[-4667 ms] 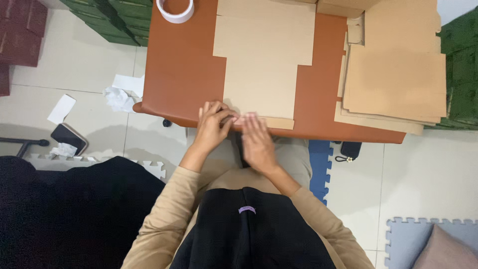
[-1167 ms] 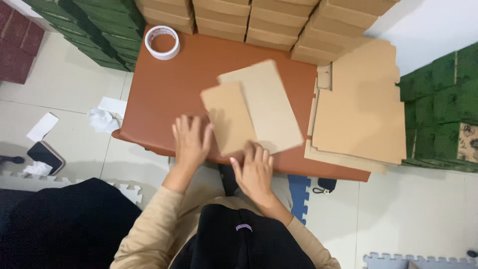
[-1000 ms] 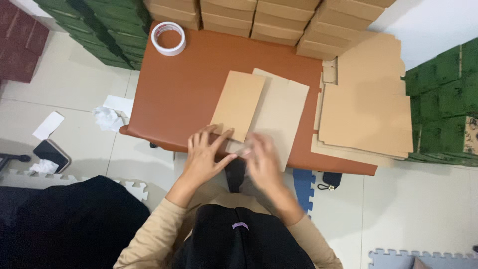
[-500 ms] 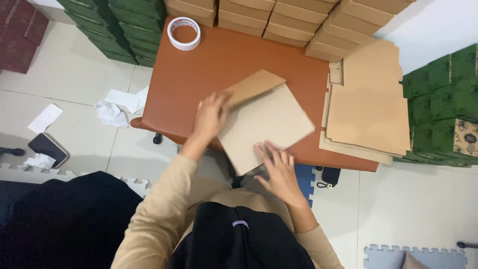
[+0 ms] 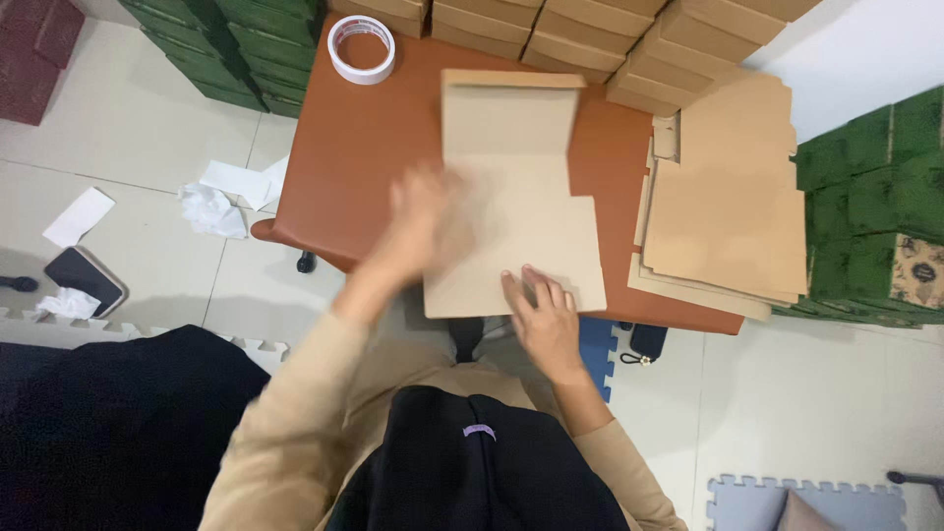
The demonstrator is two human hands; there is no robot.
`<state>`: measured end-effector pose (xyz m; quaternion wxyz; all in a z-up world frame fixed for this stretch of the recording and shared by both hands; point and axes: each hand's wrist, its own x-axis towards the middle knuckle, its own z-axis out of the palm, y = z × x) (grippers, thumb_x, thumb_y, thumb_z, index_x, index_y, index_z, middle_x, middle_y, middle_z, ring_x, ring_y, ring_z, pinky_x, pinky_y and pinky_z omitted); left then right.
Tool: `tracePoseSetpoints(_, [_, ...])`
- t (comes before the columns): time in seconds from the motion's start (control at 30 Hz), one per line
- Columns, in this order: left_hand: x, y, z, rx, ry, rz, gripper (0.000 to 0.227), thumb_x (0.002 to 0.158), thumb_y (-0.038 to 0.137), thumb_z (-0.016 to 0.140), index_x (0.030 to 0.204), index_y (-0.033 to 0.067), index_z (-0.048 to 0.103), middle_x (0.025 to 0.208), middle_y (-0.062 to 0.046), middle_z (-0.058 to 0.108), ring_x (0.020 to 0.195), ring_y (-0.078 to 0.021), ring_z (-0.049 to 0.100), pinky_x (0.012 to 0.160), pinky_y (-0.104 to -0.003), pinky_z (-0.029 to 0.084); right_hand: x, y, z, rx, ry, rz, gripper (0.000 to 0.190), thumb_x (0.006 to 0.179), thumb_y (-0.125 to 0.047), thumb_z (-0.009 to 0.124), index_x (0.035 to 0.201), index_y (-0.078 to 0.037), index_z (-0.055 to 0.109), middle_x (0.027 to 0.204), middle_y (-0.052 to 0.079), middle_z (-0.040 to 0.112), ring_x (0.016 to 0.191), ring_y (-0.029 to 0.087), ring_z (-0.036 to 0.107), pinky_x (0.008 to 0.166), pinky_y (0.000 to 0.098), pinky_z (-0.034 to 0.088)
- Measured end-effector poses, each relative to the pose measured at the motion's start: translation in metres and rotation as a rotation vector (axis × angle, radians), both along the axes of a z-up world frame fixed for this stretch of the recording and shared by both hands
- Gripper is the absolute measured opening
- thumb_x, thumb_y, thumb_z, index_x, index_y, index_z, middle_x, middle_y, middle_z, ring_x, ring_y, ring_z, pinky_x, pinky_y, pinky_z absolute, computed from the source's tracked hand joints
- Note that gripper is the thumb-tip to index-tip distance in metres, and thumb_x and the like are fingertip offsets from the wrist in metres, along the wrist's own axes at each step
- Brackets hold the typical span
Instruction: The person assembles a flat cardboard box by folding the side flaps and tucking the tabs into the corresponding slots. They then fold the top flaps to close the box and place the finished product on a stack of similar boxes.
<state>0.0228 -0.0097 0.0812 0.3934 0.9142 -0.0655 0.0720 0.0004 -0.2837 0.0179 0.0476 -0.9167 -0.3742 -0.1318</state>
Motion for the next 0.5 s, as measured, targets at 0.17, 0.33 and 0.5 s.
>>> tracePoseSetpoints(0.17, [-0.059,-0.033,-0.012,0.428,0.174,-0.254,0.064,0.079,0.039,0.080,0.136,0.0163,0.061,0.139,-0.011,0.055,0.131,-0.0281,0.048,0.106,-0.045,0.035,-0.002,0.017,0.011,-0.061,0.117,-0.039,0.067,0.082,-0.022,0.074,0.145,-0.027,0.053,0.132,0.009,0.055,0.121,0.027,0.051,0.092,0.0396,0.042])
tracePoseSetpoints(0.33, [-0.065,-0.026,-0.034,0.496,-0.026,-0.203,0.046,0.089,0.032,0.073,0.130,0.0152,0.066,0.131,-0.008,0.065,0.128,-0.0237,0.055,0.103,-0.039,0.041,0.011,-0.011,0.006,-0.117,0.049,0.002,0.072,0.081,-0.020,0.067,0.150,-0.027,0.048,0.142,0.005,0.054,0.135,0.022,0.048,0.107,0.0406,0.039])
tracePoseSetpoints(0.5, [-0.049,-0.011,-0.006,0.279,0.152,-0.247,0.036,0.093,0.019,0.056,0.124,0.0096,0.070,0.123,-0.014,0.071,0.121,-0.0303,0.064,0.102,-0.043,0.043,0.036,-0.019,0.040,-0.028,0.417,0.056,0.045,0.094,-0.005,0.050,0.136,-0.016,0.064,0.129,0.009,0.068,0.124,0.029,0.062,0.099,0.0412,0.049])
